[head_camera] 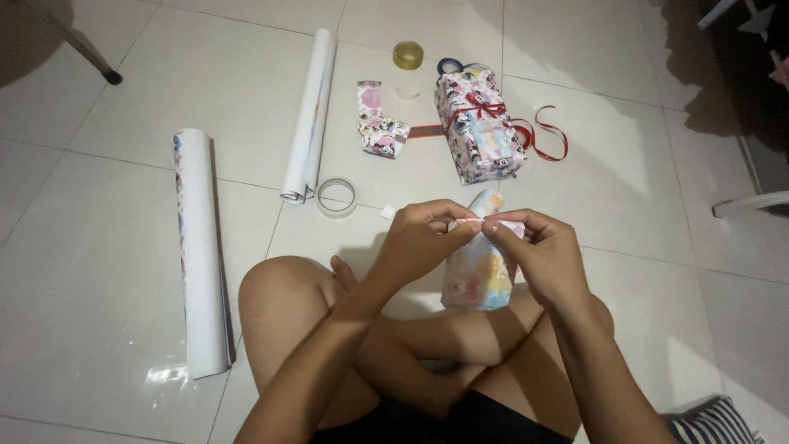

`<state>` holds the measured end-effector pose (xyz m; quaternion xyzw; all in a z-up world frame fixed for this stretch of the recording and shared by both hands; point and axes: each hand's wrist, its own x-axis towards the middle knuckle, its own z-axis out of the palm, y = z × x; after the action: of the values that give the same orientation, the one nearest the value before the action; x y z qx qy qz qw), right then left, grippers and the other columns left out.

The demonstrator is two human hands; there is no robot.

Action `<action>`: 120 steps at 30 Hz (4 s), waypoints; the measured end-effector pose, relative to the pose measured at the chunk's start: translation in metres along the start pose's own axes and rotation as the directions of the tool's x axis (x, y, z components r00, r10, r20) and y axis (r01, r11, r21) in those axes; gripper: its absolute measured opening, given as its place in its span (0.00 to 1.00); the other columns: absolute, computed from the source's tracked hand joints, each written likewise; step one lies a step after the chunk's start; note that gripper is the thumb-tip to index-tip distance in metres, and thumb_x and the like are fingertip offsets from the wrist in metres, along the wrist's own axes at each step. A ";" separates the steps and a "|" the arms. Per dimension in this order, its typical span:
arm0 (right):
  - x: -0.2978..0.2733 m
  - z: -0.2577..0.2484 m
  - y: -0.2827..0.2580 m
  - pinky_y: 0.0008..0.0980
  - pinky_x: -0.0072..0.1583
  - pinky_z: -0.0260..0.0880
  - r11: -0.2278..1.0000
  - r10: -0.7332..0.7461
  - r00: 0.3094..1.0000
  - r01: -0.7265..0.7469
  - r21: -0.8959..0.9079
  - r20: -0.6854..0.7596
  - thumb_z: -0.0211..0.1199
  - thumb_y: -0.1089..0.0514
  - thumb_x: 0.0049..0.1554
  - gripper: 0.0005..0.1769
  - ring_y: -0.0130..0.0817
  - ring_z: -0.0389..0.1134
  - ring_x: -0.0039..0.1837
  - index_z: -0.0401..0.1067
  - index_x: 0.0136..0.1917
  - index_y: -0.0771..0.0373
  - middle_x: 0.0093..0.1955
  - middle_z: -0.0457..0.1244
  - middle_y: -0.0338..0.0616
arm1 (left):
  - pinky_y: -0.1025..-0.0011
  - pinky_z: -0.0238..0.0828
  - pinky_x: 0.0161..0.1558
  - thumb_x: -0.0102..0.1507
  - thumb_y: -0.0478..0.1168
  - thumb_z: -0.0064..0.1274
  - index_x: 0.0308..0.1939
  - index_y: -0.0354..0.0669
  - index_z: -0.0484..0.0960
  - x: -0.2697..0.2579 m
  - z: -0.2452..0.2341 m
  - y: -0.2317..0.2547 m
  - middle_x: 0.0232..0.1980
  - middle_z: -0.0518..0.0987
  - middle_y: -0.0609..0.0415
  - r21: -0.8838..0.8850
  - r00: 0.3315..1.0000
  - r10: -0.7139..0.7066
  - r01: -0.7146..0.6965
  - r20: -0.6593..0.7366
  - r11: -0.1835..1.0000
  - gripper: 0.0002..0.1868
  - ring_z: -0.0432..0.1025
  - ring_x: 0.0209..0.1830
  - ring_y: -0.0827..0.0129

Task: The person sits on the floor and wraps a small rectangular gift with patterned paper, securing the edges with clear tape. They then tie a red ribbon around the package and place the finished gift on top of a larger wrapped box.

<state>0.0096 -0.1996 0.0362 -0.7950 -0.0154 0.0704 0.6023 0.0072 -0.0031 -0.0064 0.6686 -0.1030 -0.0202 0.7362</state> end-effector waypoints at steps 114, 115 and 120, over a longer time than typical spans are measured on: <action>0.085 0.006 0.278 0.33 0.43 0.73 0.941 0.140 0.990 -0.125 -0.313 0.027 0.67 0.61 0.51 0.19 0.34 0.72 0.40 0.72 0.57 0.61 0.42 0.71 0.50 | 0.54 0.63 0.48 0.55 0.35 0.55 0.34 0.48 0.85 0.075 0.031 -0.348 0.43 0.80 0.51 0.842 0.883 0.424 -0.377 0.201 0.386 0.06 0.71 0.48 0.56; 0.088 0.007 0.281 0.33 0.44 0.74 0.948 0.111 0.993 -0.094 -0.305 0.039 0.67 0.61 0.50 0.20 0.34 0.73 0.42 0.72 0.57 0.61 0.44 0.71 0.49 | 0.55 0.64 0.48 0.55 0.35 0.55 0.33 0.47 0.84 0.076 0.030 -0.349 0.42 0.80 0.52 0.847 0.890 0.417 -0.360 0.186 0.392 0.05 0.71 0.48 0.56; 0.101 0.010 0.306 0.37 0.50 0.75 0.895 0.080 0.978 -0.157 -0.417 -0.195 0.69 0.59 0.52 0.20 0.41 0.75 0.48 0.70 0.58 0.61 0.49 0.71 0.54 | 0.55 0.65 0.49 0.60 0.36 0.54 0.35 0.45 0.84 0.086 0.034 -0.352 0.41 0.80 0.51 0.870 0.943 0.291 -0.275 0.162 0.410 0.04 0.71 0.46 0.57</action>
<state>0.0897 -0.2626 -0.2693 -0.9108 0.0702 0.0330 0.4056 0.1231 -0.0875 -0.3411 0.9243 -0.2041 0.1653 0.2769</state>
